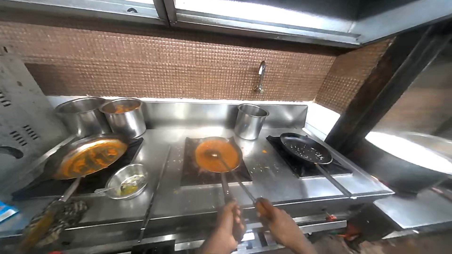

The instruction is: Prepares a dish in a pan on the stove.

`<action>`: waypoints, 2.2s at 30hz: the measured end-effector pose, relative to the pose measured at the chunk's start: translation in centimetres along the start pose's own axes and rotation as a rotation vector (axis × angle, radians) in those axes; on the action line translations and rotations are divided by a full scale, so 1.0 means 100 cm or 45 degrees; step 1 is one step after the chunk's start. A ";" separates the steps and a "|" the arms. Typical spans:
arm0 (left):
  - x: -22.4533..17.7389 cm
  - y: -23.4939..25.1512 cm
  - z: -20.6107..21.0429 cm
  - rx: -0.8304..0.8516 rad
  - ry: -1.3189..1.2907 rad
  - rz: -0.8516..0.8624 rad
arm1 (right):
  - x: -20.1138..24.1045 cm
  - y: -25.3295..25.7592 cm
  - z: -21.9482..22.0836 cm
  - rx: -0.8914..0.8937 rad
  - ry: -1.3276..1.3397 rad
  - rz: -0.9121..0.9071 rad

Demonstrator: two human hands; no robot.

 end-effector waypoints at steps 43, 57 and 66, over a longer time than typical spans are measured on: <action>-0.006 0.005 -0.008 -0.033 -0.025 0.005 | 0.025 0.068 0.007 -0.037 -0.194 0.012; -0.003 0.001 -0.003 -0.083 0.108 0.027 | 0.043 0.025 0.022 -0.097 -0.388 0.085; -0.001 -0.017 -0.003 -0.062 0.005 -0.007 | 0.047 0.010 0.017 -0.020 -0.418 0.035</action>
Point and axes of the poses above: each hand's wrist, its own y-axis towards the middle knuckle, its own z-axis out of the palm, x = y × z, the point moved 1 cm from there along y, towards the middle knuckle, and after that the axes turned 15 degrees about y, right-handed, at the moved point
